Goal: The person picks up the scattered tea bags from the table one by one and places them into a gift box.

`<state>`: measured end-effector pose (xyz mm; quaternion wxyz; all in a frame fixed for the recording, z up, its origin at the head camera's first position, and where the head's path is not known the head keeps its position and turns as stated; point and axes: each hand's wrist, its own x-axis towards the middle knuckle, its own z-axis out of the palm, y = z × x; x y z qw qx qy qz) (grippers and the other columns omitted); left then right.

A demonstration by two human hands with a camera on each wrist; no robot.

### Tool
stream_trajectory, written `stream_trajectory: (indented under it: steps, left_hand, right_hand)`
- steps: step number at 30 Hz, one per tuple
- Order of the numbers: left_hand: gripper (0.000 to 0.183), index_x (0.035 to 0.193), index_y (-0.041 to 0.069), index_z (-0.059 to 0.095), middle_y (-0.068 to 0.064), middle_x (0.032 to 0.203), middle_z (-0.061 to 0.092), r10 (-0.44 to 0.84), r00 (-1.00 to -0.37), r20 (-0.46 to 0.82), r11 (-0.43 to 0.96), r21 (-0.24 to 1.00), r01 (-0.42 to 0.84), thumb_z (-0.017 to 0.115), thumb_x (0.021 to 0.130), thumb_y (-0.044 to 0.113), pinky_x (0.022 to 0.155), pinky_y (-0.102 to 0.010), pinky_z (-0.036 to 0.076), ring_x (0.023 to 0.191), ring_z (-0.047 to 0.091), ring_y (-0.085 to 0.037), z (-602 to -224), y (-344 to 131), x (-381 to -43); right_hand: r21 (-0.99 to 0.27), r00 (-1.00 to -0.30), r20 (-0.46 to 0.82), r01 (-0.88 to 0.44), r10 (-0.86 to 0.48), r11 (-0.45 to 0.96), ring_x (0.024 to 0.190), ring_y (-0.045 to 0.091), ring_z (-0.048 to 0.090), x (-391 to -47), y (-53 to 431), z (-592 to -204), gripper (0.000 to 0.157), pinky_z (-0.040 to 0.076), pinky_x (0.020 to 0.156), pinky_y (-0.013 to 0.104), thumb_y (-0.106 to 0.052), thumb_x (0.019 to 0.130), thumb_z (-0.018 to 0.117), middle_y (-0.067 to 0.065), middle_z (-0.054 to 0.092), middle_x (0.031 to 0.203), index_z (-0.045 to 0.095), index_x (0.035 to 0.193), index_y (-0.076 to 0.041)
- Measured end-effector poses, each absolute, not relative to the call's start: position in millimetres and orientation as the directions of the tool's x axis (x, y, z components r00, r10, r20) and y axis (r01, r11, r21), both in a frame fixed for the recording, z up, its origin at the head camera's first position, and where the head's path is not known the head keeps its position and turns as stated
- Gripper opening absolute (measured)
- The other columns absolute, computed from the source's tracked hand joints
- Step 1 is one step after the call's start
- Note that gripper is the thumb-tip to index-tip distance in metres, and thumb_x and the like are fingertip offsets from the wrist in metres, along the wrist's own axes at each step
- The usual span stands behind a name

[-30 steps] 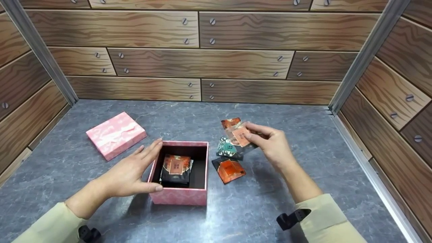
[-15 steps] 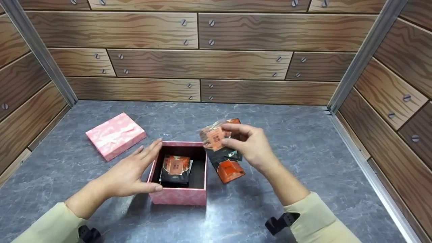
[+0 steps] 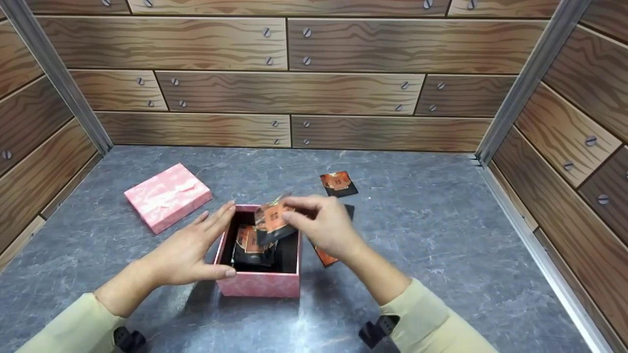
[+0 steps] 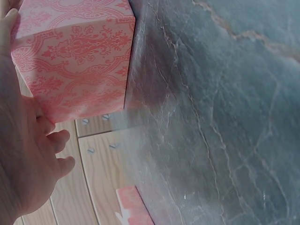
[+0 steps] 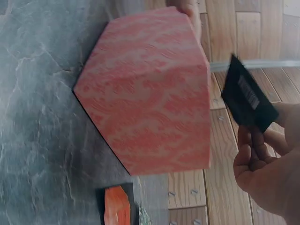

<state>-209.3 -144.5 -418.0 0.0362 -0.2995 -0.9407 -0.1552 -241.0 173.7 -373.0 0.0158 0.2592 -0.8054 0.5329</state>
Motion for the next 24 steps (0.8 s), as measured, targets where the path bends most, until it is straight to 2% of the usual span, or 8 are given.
stream_trajectory:
  steps: [3,10,12,15,21,24]
  left_hand:
    - [0.130,0.170,0.002,0.011,-0.012,0.177,0.011,0.554,-0.817,0.160,0.770,0.274,0.576,0.053,0.085,0.091,0.129,-0.056,0.018,0.161,0.019,-0.025,-418.2,-145.0,-209.4]
    - [0.128,0.169,0.001,0.012,-0.013,0.177,0.011,0.563,-0.810,0.163,0.761,0.279,0.585,0.053,0.086,0.090,0.129,-0.056,0.018,0.161,0.019,-0.025,-418.2,-145.6,-209.2]
    - [0.128,0.169,0.001,0.012,-0.013,0.177,0.011,0.565,-0.809,0.164,0.761,0.277,0.587,0.053,0.086,0.089,0.129,-0.056,0.018,0.161,0.018,-0.026,-418.1,-145.5,-209.0]
    - [0.128,0.169,0.001,0.012,-0.014,0.177,0.012,0.564,-0.810,0.164,0.761,0.277,0.586,0.053,0.086,0.089,0.129,-0.057,0.018,0.161,0.019,-0.026,-418.0,-145.5,-208.8]
    - [0.128,0.169,0.001,0.012,-0.014,0.176,0.012,0.560,-0.812,0.165,0.763,0.281,0.583,0.053,0.086,0.089,0.129,-0.056,0.019,0.161,0.020,-0.026,-417.9,-145.2,-208.3]
    - [0.128,0.169,0.001,0.012,-0.013,0.177,0.013,0.560,-0.811,0.171,0.761,0.280,0.585,0.053,0.086,0.089,0.129,-0.056,0.019,0.160,0.021,-0.025,-418.1,-145.1,-208.3]
  right_hand:
    - [-0.778,-0.827,0.342,-0.516,-0.446,0.359,0.095,0.017,0.072,-238.6,163.7,-378.6,0.033,0.061,0.079,0.028,-0.017,0.096,0.080,0.006,0.078,0.118,0.078,0.128,-0.006]
    - [-0.647,-0.796,0.369,-0.591,-0.480,0.482,0.113,0.021,0.070,-234.0,144.4,-387.5,0.042,0.057,0.101,0.044,-0.024,0.093,0.083,0.004,0.077,0.120,0.076,0.131,-0.006]
    - [-0.627,-0.794,0.360,-0.595,-0.490,0.503,0.114,0.021,0.069,-232.8,140.9,-388.9,0.045,0.055,0.102,0.047,-0.026,0.093,0.083,0.003,0.076,0.120,0.075,0.133,-0.006]
    - [-0.605,-0.788,0.347,-0.602,-0.509,0.521,0.113,0.020,0.069,-231.4,136.5,-390.8,0.050,0.055,0.102,0.048,-0.029,0.093,0.083,0.002,0.076,0.119,0.073,0.136,-0.006]
    - [-0.550,-0.749,0.357,-0.652,-0.558,0.522,0.106,0.023,0.071,-231.9,129.5,-398.2,0.057,0.058,0.093,0.047,-0.035,0.094,0.083,0.005,0.075,0.115,0.071,0.138,-0.002]
    - [-0.508,-0.734,0.352,-0.671,-0.581,0.540,0.107,0.025,0.071,-231.6,127.0,-400.7,0.060,0.054,0.096,0.050,-0.036,0.094,0.083,0.007,0.075,0.117,0.069,0.139,0.001]
